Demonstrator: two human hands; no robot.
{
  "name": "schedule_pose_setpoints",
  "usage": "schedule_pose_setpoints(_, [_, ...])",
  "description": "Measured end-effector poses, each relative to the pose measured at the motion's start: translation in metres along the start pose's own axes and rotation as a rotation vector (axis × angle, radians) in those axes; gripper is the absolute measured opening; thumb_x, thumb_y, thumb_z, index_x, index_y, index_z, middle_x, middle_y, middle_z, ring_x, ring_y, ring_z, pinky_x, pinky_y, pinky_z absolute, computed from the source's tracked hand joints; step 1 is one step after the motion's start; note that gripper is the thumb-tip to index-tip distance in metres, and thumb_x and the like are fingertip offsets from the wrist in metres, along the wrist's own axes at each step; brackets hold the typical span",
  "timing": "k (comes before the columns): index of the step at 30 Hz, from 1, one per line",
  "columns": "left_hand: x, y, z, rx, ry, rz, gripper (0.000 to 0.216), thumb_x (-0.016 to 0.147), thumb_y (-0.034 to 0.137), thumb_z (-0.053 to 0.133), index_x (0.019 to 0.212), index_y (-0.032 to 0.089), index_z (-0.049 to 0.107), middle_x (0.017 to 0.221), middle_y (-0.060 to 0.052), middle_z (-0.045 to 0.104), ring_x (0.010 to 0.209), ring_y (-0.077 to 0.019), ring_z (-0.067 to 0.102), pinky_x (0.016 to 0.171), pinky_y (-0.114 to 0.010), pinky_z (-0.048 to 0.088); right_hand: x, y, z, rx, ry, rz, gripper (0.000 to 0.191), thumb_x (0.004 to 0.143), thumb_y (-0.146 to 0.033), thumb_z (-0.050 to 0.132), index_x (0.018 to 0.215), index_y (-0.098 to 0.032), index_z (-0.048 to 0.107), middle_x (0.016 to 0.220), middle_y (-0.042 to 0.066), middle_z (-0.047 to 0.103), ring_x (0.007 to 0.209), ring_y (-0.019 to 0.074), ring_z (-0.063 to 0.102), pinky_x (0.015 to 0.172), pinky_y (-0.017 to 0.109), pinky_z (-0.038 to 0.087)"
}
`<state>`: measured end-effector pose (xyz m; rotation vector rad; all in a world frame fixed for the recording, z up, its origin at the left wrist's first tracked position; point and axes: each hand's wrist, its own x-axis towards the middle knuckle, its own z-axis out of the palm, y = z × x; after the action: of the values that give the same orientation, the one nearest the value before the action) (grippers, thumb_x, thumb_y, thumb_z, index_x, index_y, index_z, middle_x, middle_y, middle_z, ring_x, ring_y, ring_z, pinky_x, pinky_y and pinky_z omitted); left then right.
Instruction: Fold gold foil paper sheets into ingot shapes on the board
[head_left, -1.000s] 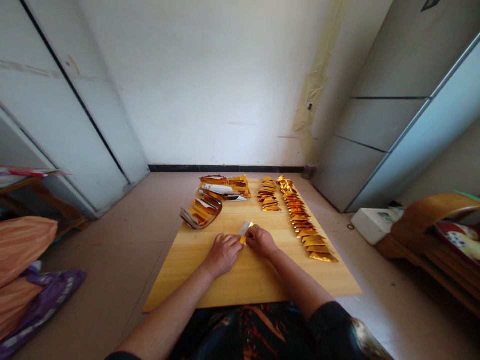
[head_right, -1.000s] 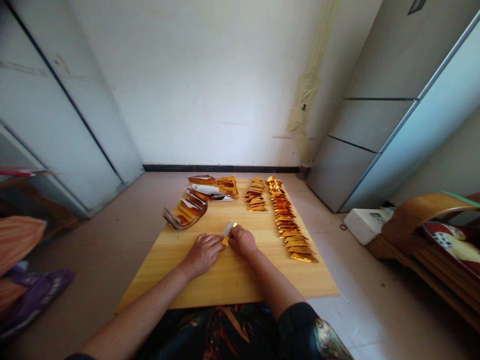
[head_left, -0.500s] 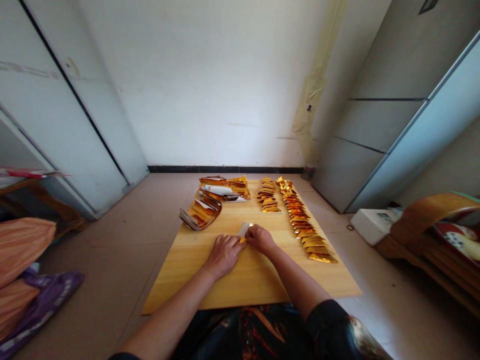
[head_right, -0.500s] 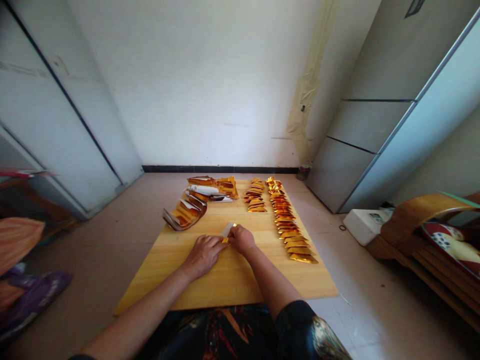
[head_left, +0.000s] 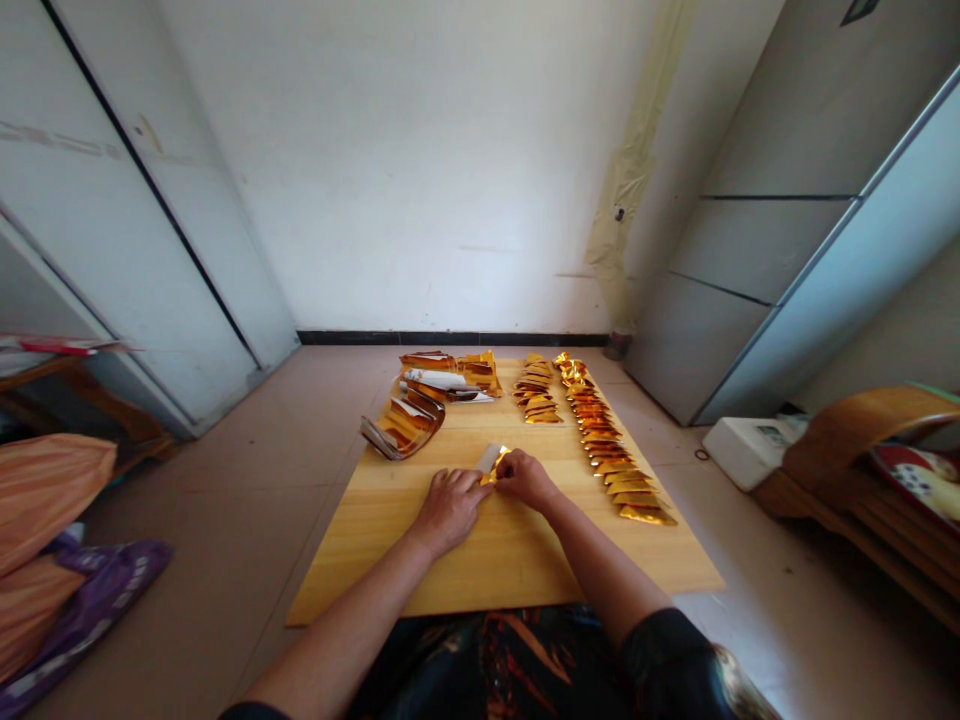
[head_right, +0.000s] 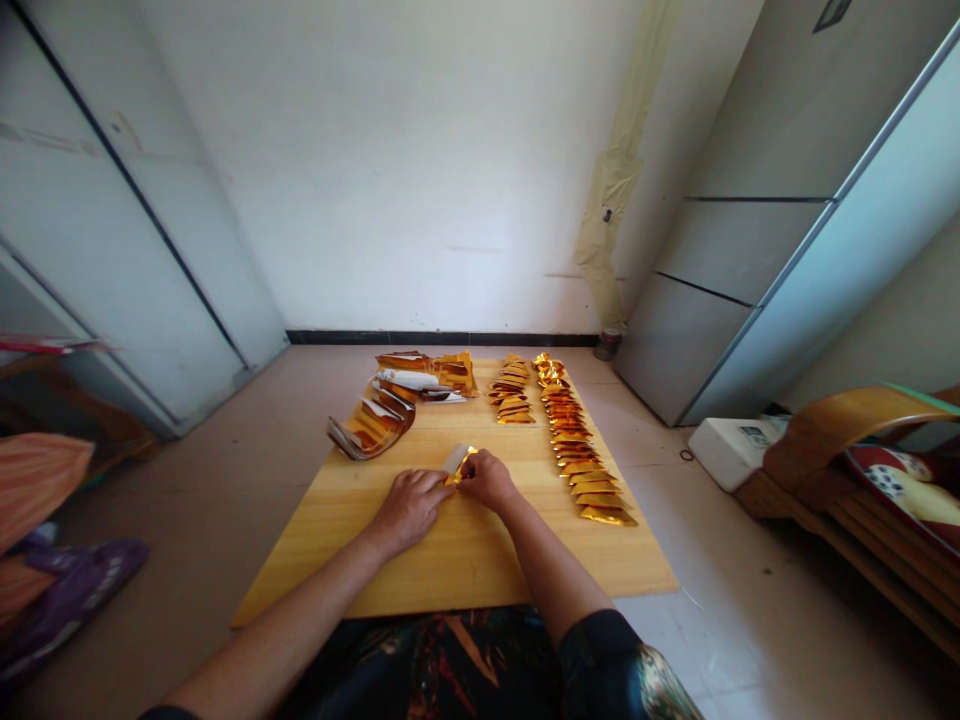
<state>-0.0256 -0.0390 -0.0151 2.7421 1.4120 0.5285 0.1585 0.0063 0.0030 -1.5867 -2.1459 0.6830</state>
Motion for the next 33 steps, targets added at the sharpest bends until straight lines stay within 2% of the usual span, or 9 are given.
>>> schedule_pose_setpoints(11, [0.001, 0.0, -0.002, -0.005, -0.014, -0.006, 0.046, 0.078, 0.009, 0.051, 0.116, 0.034, 0.059, 0.119, -0.002, 0.059, 0.108, -0.0209, 0.051, 0.092, -0.04, 0.035, 0.005, 0.0, -0.003, -0.018, -0.012, 0.012, 0.015, 0.065, -0.004, 0.06, 0.071, -0.016, 0.066, 0.082, 0.002, 0.065, 0.075, 0.0116, 0.058, 0.066, 0.018, 0.042])
schedule_pose_setpoints(23, [0.001, 0.001, -0.003, 0.003, -0.028, -0.011, 0.045, 0.078, 0.009, 0.051, 0.116, 0.033, 0.059, 0.122, -0.002, 0.059, 0.108, -0.0217, 0.05, 0.092, -0.041, 0.035, 0.007, 0.008, -0.005, -0.013, 0.017, 0.001, 0.02, 0.065, 0.001, 0.055, 0.071, -0.016, 0.065, 0.079, 0.001, 0.063, 0.071, 0.01, 0.056, 0.067, 0.018, 0.041])
schedule_pose_setpoints(29, [0.001, 0.001, -0.004, 0.011, -0.031, -0.015, 0.046, 0.078, 0.009, 0.051, 0.116, 0.033, 0.058, 0.122, -0.002, 0.059, 0.109, -0.0221, 0.05, 0.092, -0.042, 0.035, 0.005, 0.005, -0.007, 0.001, 0.005, 0.025, 0.008, 0.067, -0.012, 0.064, 0.074, -0.016, 0.065, 0.082, 0.002, 0.063, 0.073, 0.0114, 0.056, 0.066, 0.019, 0.04])
schedule_pose_setpoints(33, [0.0, 0.0, -0.003, 0.019, -0.021, -0.007, 0.047, 0.078, 0.009, 0.05, 0.118, 0.033, 0.057, 0.123, -0.003, 0.059, 0.109, -0.0219, 0.051, 0.091, -0.041, 0.036, 0.004, 0.001, -0.004, -0.053, 0.011, 0.035, 0.01, 0.067, -0.017, 0.068, 0.077, -0.016, 0.066, 0.084, 0.002, 0.062, 0.073, 0.0116, 0.056, 0.063, 0.018, 0.04])
